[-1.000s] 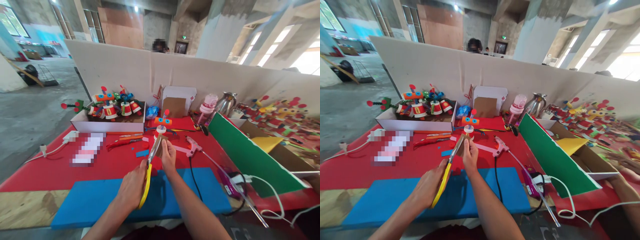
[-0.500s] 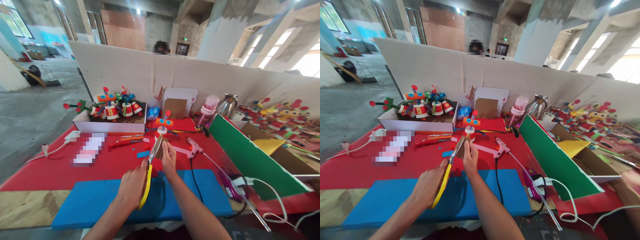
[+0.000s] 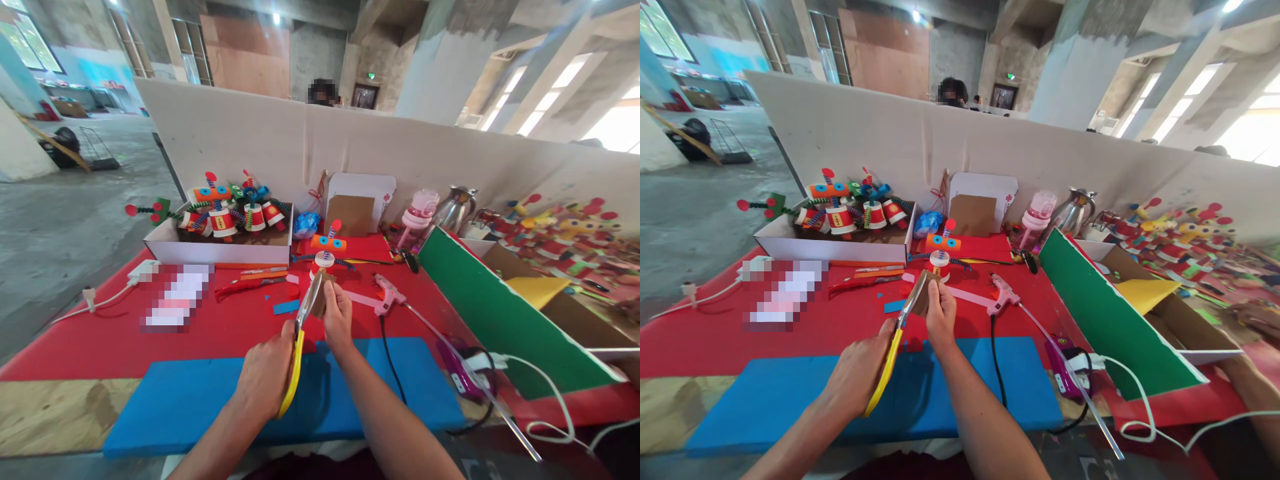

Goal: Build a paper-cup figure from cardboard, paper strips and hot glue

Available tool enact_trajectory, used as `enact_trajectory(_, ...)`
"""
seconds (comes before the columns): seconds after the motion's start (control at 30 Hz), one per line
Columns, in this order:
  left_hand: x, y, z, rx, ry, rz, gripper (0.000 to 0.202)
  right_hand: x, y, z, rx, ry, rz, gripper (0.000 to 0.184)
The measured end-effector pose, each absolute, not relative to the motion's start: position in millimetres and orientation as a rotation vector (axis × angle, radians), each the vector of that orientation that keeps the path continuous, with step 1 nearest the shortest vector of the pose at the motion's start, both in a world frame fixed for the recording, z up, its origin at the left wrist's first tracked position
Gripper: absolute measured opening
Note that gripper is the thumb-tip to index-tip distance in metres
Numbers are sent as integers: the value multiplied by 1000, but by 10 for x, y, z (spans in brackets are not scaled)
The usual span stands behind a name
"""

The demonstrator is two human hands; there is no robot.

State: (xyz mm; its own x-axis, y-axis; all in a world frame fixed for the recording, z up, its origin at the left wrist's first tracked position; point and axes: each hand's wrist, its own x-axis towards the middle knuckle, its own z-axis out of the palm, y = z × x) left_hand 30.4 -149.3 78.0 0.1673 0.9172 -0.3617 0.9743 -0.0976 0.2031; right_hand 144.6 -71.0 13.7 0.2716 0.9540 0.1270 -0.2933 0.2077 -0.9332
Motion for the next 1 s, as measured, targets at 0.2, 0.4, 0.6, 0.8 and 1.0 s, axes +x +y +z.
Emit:
enact_trajectory(0.2,306,-1497,779,2052,1771,-168,37,1443,-707,128,-947,-859,1061,38)
enact_trajectory(0.4,255,-1499,752,2055,1771,-84,28,1419,-714,85,-969,-926,1082,41)
enact_trajectory(0.6,232,-1509,789,2066,1794,-134,33,1420,-710,62,-976,-989,1055,44)
enact_trajectory(0.8,228,-1507,879,2088,1821,-211,35,1466,-716,56,-1058,-1149,887,48)
enact_trajectory(1.0,233,-1495,881,2062,1817,-192,33,1457,-713,100,-1038,-1114,1004,50)
